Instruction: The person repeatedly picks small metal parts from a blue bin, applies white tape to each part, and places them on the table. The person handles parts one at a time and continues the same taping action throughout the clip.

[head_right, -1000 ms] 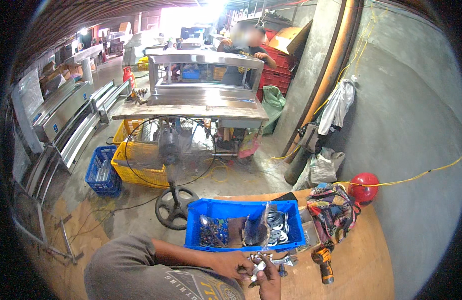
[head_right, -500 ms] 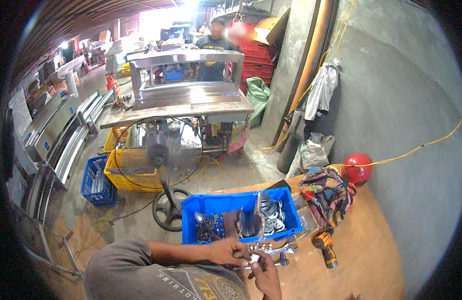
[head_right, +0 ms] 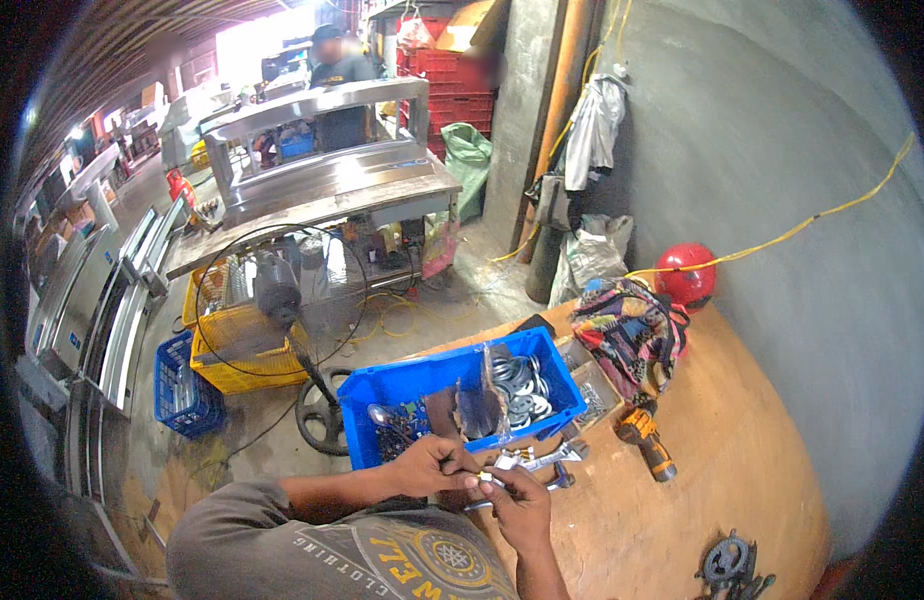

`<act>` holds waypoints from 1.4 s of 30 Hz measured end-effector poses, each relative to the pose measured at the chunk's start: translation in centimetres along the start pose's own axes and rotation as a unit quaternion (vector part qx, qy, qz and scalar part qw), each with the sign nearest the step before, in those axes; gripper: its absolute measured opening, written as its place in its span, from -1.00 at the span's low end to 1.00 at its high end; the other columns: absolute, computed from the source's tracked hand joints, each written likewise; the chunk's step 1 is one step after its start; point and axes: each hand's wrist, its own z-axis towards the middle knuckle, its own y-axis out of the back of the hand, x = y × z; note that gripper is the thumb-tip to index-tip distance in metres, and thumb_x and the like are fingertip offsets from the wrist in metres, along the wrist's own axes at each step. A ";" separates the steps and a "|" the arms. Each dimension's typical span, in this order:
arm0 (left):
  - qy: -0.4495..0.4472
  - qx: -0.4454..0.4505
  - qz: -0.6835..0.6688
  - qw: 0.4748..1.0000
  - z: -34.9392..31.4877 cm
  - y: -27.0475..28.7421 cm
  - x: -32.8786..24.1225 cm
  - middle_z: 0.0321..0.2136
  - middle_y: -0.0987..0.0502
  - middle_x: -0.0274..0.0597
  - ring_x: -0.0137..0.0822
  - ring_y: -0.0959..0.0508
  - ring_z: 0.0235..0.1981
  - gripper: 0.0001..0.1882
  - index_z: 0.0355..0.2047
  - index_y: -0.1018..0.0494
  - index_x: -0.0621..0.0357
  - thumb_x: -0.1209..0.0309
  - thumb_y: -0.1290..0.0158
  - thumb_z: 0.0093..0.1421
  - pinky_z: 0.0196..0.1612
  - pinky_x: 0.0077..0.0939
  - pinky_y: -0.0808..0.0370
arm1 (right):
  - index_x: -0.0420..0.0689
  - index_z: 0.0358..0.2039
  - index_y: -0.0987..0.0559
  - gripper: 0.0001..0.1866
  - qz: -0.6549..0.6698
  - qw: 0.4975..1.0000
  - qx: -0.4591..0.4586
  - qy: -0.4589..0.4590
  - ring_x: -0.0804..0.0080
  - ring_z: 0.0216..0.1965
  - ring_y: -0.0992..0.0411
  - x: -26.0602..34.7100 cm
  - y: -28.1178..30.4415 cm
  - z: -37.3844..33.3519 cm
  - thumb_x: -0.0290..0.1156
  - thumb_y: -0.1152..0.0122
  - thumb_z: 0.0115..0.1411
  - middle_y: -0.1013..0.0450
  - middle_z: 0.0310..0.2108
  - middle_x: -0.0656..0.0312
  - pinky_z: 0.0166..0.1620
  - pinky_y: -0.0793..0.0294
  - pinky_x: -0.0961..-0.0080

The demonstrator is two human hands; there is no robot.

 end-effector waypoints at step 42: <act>0.005 0.077 0.173 0.982 0.7 -0.4 1.2 -0.30 -0.62 0.03 -0.15 -0.63 -0.29 -0.55 0.00 -0.51 0.18 0.05 -0.02 0.35 -0.22 -0.29 -0.50 | -0.15 -0.02 -0.61 -0.64 -0.473 0.862 -0.063 0.171 0.00 -0.03 -0.43 -3.9 1.8 0.3 -0.19 -0.10 0.32 -0.51 -0.05 -0.09 0.20 -0.21 0.09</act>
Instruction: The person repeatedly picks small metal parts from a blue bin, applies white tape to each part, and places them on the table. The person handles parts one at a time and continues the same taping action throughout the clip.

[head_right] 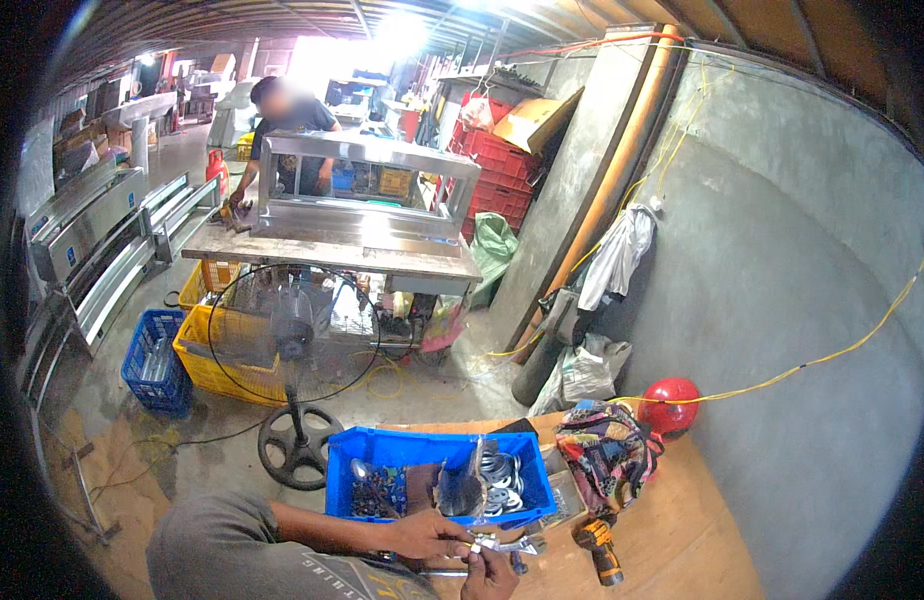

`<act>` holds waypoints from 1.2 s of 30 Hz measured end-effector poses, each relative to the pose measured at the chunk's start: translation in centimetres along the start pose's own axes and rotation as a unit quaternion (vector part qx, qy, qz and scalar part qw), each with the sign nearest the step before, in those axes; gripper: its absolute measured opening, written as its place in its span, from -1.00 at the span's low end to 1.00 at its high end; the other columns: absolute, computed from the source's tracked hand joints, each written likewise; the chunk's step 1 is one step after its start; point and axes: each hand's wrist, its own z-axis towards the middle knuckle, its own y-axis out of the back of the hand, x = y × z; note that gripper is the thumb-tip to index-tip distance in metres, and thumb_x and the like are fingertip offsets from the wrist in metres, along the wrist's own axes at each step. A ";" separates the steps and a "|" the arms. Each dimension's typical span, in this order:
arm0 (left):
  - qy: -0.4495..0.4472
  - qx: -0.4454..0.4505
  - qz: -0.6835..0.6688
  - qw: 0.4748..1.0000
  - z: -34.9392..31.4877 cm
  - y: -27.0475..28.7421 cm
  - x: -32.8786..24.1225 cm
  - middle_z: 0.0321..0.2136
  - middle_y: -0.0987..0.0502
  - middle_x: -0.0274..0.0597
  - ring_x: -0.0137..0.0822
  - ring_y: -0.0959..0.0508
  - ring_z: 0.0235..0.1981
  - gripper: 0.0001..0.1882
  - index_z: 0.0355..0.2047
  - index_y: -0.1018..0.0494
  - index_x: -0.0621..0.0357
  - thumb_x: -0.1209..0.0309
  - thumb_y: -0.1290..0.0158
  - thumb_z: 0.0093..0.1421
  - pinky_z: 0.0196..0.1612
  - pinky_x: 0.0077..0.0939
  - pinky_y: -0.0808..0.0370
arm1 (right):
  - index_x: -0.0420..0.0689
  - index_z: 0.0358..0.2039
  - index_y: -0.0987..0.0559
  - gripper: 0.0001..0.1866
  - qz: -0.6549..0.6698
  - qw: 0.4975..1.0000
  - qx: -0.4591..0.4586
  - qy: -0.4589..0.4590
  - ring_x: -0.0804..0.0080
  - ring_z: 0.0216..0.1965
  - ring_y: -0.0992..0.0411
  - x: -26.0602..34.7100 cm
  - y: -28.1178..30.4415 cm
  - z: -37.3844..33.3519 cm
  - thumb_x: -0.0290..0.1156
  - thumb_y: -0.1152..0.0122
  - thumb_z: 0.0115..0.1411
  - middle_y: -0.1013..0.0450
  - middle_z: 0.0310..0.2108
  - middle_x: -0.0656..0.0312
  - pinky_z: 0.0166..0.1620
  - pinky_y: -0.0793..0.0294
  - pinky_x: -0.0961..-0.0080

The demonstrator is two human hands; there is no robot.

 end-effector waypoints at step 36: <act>-0.111 0.015 0.267 0.957 0.4 -0.2 1.1 -0.32 -0.61 0.08 0.12 -0.61 -0.33 -0.64 -0.04 -0.46 0.15 0.21 0.00 0.25 -0.30 -0.02 -0.56 | -0.21 0.07 -0.51 -0.65 0.325 0.919 0.143 -0.174 0.25 -0.02 -0.47 -3.4 -2.8 -1.7 -0.28 0.00 0.40 -0.48 -0.06 0.02 0.08 -0.40 0.35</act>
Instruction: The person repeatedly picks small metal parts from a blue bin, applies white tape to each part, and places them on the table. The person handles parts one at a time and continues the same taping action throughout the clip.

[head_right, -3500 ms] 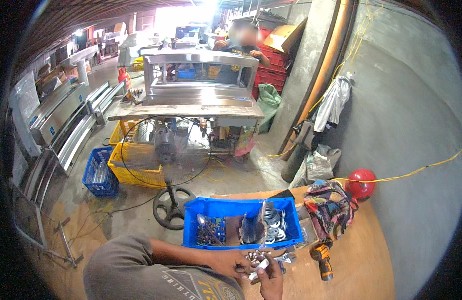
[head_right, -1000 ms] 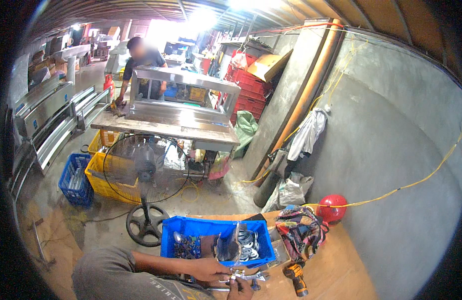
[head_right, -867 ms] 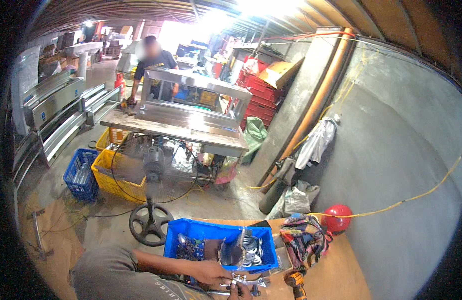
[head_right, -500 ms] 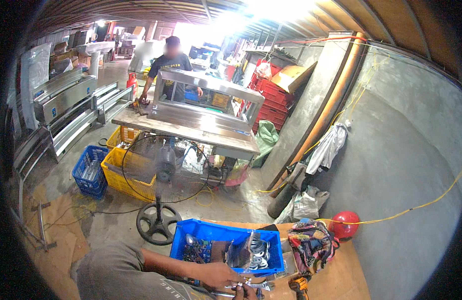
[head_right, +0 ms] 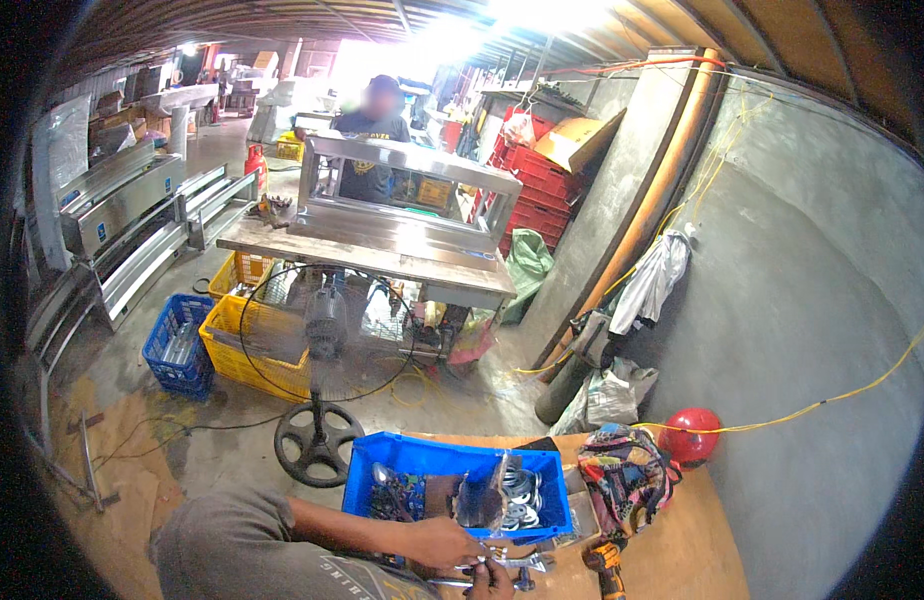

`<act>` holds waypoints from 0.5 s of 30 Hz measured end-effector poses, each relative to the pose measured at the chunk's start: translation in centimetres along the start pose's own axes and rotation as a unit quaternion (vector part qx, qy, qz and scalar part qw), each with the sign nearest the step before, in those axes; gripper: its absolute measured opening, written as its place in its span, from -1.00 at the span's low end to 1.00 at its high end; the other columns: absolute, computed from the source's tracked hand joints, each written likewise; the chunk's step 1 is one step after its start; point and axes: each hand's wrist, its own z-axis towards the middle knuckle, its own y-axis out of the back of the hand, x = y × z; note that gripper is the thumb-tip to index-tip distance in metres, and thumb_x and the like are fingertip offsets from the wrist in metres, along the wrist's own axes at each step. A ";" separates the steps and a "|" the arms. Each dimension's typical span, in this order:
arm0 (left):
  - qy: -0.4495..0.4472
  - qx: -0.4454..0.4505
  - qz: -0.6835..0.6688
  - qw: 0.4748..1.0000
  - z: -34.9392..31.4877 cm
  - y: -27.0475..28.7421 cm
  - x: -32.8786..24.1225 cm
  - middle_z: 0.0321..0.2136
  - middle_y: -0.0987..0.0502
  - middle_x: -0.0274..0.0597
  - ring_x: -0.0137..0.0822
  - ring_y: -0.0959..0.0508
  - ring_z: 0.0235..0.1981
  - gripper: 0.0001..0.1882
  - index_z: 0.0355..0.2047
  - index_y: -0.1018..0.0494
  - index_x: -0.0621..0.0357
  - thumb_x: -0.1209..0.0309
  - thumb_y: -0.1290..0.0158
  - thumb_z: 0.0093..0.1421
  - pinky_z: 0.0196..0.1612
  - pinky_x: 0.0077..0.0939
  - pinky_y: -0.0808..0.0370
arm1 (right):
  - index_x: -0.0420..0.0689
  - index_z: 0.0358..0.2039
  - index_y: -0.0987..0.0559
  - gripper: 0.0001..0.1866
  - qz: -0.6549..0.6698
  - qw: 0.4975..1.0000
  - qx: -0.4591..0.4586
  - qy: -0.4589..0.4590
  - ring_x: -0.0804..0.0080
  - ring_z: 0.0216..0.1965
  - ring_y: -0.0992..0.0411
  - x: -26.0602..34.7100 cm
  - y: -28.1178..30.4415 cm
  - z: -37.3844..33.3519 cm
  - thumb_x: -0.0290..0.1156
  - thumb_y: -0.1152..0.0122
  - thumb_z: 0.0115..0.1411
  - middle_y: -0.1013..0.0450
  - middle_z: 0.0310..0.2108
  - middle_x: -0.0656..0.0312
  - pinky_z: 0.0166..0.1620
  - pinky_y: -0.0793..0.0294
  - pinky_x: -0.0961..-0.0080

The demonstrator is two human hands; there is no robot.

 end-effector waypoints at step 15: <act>0.090 0.012 0.055 0.994 -0.2 -0.6 0.1 -0.32 -0.62 0.01 0.08 -0.62 -0.33 -0.61 -0.08 -0.51 0.13 0.13 -0.05 0.21 -0.28 -0.05 -0.57 | -0.27 0.10 -0.47 -0.60 -0.173 0.981 0.066 0.066 0.07 -0.02 -0.45 1.8 0.3 1.2 -0.26 0.09 0.42 -0.48 -0.02 -0.10 0.07 -0.40 0.23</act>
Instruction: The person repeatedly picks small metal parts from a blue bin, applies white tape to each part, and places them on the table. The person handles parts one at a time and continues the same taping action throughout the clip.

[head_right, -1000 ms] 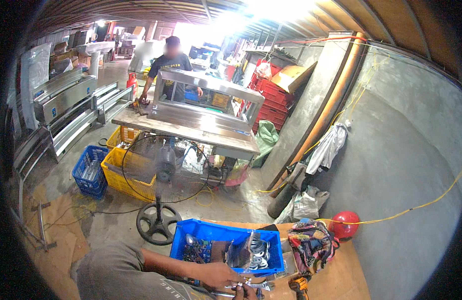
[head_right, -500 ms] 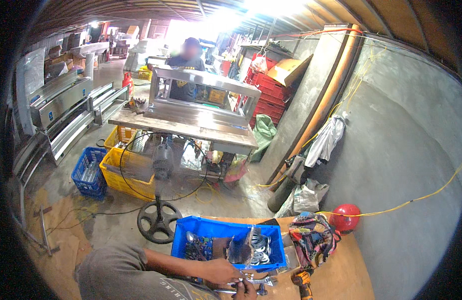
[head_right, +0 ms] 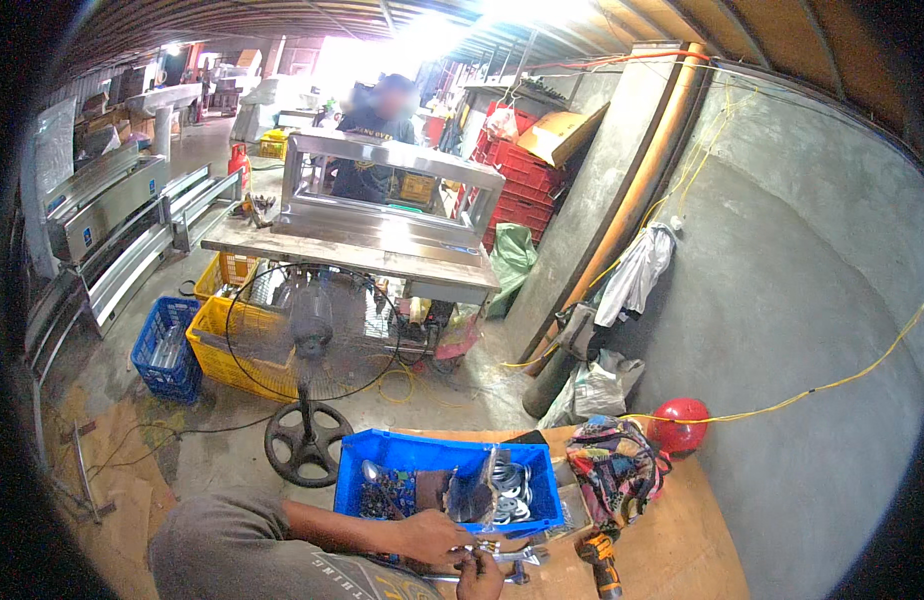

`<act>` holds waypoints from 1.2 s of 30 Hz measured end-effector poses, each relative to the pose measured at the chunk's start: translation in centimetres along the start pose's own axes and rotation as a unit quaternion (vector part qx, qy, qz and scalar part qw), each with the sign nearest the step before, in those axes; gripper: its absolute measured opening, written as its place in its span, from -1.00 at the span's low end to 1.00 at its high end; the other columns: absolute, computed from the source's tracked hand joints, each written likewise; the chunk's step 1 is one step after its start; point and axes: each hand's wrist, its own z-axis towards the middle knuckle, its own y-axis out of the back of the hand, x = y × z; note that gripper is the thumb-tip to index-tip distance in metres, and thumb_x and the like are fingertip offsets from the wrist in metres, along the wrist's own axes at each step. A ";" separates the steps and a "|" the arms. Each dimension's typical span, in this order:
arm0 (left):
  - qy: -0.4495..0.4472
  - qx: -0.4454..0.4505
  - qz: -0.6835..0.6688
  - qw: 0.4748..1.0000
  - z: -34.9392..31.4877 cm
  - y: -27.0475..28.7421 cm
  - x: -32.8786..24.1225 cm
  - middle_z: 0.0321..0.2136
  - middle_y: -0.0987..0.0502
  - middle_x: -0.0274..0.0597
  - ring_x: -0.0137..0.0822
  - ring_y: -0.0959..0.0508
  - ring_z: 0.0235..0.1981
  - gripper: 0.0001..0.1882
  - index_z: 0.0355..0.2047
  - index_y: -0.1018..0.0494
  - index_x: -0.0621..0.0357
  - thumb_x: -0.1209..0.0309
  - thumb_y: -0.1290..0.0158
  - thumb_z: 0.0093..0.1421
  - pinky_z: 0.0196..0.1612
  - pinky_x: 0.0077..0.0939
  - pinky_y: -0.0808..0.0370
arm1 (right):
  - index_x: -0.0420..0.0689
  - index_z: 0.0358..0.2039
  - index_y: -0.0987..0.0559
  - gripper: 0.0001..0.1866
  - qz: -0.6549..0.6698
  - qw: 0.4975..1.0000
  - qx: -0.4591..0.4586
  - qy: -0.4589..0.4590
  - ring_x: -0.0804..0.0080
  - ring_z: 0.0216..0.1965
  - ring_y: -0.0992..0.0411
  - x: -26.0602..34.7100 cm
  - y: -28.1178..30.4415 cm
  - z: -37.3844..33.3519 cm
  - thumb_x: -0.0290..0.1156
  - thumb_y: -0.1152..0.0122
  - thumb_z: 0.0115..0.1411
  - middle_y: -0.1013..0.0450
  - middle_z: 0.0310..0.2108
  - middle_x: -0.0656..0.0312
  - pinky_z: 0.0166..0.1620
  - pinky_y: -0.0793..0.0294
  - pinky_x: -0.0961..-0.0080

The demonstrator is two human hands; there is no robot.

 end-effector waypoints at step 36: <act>0.012 0.120 -0.127 0.985 0.1 0.1 1.6 -0.23 -0.60 0.18 0.17 -0.59 -0.23 -0.59 0.08 -0.49 0.09 0.25 -0.03 0.25 -0.16 -0.02 -0.50 | -0.24 -0.07 -0.49 -0.60 0.005 1.000 0.006 -0.009 0.14 -0.11 -0.43 0.6 -0.8 -0.3 -0.17 0.19 0.46 -0.49 -0.17 -0.03 0.02 -0.37 0.22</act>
